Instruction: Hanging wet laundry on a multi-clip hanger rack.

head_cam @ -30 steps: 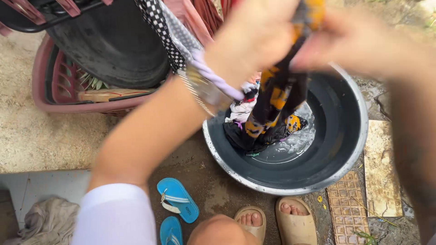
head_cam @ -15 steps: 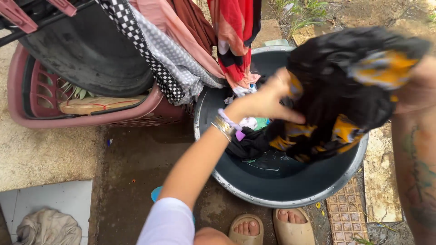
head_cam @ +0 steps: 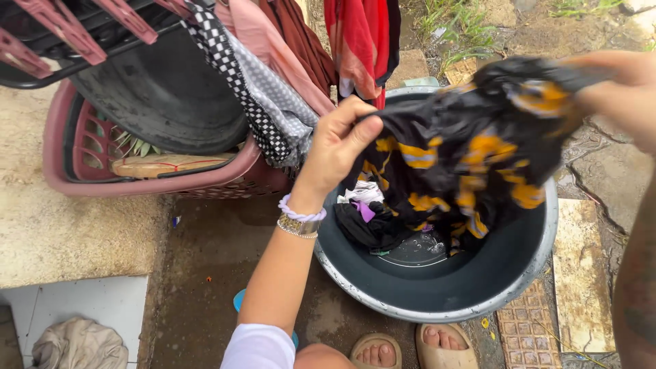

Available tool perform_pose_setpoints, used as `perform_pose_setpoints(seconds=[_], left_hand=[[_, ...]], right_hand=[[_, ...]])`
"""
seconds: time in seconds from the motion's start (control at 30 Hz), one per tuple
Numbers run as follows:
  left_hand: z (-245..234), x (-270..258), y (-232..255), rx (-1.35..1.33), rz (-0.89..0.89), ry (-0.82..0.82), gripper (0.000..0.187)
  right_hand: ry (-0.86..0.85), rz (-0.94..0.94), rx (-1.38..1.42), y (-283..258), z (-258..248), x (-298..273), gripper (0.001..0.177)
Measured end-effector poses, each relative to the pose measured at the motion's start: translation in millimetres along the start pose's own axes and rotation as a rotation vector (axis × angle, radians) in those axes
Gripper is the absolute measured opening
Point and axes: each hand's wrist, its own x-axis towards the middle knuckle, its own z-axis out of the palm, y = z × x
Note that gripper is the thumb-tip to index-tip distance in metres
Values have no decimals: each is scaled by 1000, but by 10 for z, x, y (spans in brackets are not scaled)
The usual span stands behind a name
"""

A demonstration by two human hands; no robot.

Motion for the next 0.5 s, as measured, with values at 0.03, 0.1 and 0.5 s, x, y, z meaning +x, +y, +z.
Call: perform_pose_setpoints(seconds=[0.03,0.1,0.5], left_hand=[[-15,7,75,58,42,71,16],[169,12,-63,85,-18,137,15],[211,-172,109,-111,27,-106,90]], right_hand=[[4,1,-66,-156,38,-15,56],[13,4,-199,-948,480,108,58],[-59,220,178,-1529,1648,266,27]])
